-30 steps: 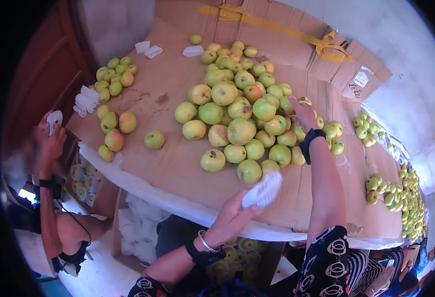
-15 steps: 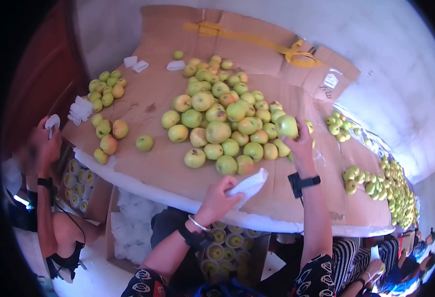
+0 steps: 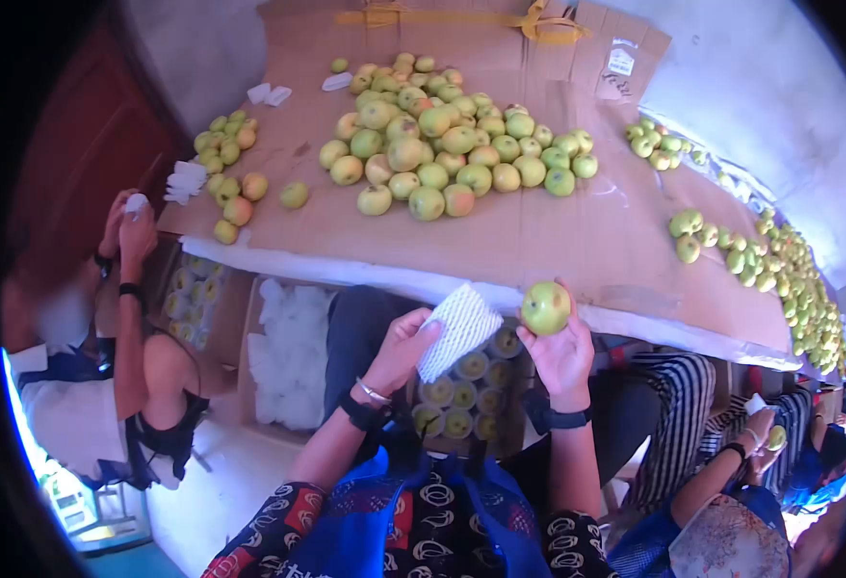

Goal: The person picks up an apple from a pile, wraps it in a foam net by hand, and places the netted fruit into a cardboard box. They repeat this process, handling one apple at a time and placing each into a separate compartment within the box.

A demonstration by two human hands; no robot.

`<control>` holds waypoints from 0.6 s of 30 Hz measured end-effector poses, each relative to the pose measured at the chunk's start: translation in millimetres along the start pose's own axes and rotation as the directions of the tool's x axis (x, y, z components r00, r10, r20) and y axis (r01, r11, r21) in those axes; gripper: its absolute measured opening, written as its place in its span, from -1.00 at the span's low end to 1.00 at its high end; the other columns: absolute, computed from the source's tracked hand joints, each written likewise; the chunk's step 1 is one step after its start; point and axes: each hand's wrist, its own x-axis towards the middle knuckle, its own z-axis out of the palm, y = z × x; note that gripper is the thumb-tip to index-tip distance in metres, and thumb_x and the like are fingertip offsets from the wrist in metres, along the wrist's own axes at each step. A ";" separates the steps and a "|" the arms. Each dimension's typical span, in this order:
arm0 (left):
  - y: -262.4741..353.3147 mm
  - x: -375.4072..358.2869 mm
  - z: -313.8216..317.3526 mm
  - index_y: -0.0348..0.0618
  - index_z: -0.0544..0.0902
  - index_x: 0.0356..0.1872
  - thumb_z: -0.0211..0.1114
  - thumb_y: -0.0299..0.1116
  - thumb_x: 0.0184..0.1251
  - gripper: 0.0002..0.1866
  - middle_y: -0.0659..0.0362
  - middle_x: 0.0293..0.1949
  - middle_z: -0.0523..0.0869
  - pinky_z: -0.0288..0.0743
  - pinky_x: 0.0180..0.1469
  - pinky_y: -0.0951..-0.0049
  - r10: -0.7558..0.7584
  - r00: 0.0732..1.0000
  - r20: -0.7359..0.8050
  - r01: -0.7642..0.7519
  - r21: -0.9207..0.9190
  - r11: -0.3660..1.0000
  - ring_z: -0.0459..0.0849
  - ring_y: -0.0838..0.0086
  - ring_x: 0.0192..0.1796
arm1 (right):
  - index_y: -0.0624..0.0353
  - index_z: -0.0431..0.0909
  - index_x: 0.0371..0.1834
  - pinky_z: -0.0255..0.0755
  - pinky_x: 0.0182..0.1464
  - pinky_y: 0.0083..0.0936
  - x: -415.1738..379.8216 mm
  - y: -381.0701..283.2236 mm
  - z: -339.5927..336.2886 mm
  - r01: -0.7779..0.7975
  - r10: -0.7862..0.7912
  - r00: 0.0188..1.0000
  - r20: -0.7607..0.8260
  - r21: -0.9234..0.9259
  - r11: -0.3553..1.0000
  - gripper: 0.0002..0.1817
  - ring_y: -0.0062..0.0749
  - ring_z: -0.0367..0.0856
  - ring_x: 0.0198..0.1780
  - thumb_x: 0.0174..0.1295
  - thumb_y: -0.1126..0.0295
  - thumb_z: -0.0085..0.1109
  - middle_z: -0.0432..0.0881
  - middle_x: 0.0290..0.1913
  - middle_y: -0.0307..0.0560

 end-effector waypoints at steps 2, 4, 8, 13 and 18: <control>-8.3 -2.1 -6.6 -0.21 0.54 -0.33 0.10 -0.36 0.31 -0.86 0.35 -0.39 0.59 0.40 -0.27 0.67 -0.014 1.000 -0.003 0.014 0.017 1.000 0.50 0.76 -0.34 | 0.04 0.07 0.30 0.41 0.02 -0.32 -9.1 10.4 -10.4 -0.008 0.009 1.000 -0.013 0.071 0.997 -0.43 -0.15 0.42 0.09 0.21 0.28 -0.05 0.33 0.14 -0.03; -18.9 -1.9 -9.2 -0.16 0.52 -0.37 0.08 -0.31 0.33 -0.84 0.36 -0.43 0.57 0.40 -0.33 0.67 -0.022 1.000 0.010 0.022 0.024 0.999 0.50 0.75 -0.39 | 0.09 0.10 0.28 0.41 0.03 -0.31 -16.9 17.3 -18.1 0.013 -0.013 1.000 -0.008 0.012 1.000 -0.45 -0.19 0.42 0.09 0.21 0.30 -0.04 0.35 0.13 -0.03; -4.4 0.5 3.7 -0.15 0.53 -0.38 0.10 -0.29 0.32 -0.83 0.35 -0.45 0.57 0.41 -0.36 0.64 -0.013 1.000 0.018 0.012 0.085 0.996 0.51 0.74 -0.41 | 0.19 0.19 0.20 0.36 0.09 -0.26 -23.8 26.6 -26.0 0.059 -0.059 0.998 0.020 -0.034 0.998 -0.47 -0.28 0.40 0.12 0.20 0.24 0.04 0.38 0.12 0.00; -2.5 -1.9 -4.8 -0.17 0.56 -0.38 0.12 -0.29 0.31 -0.83 0.34 -0.43 0.60 0.41 -0.32 0.67 -0.075 0.997 0.033 0.069 0.155 0.985 0.50 0.76 -0.39 | 0.14 0.23 0.20 0.16 0.24 -0.14 -23.1 40.6 -30.1 0.013 -0.024 0.998 0.050 0.210 0.978 -0.31 -0.18 0.28 0.24 0.09 -0.04 0.12 0.33 0.18 0.06; -6.3 1.2 -5.1 -0.17 0.55 -0.39 0.12 -0.31 0.31 -0.83 0.34 -0.42 0.61 0.41 -0.33 0.68 -0.076 0.995 0.068 0.063 0.174 0.983 0.50 0.76 -0.39 | 0.11 0.25 0.19 -0.02 0.31 -0.05 -26.5 52.6 -26.0 -0.175 0.152 0.980 0.131 0.185 0.967 -0.20 -0.12 0.18 0.29 -0.05 -0.17 0.16 0.28 0.24 0.04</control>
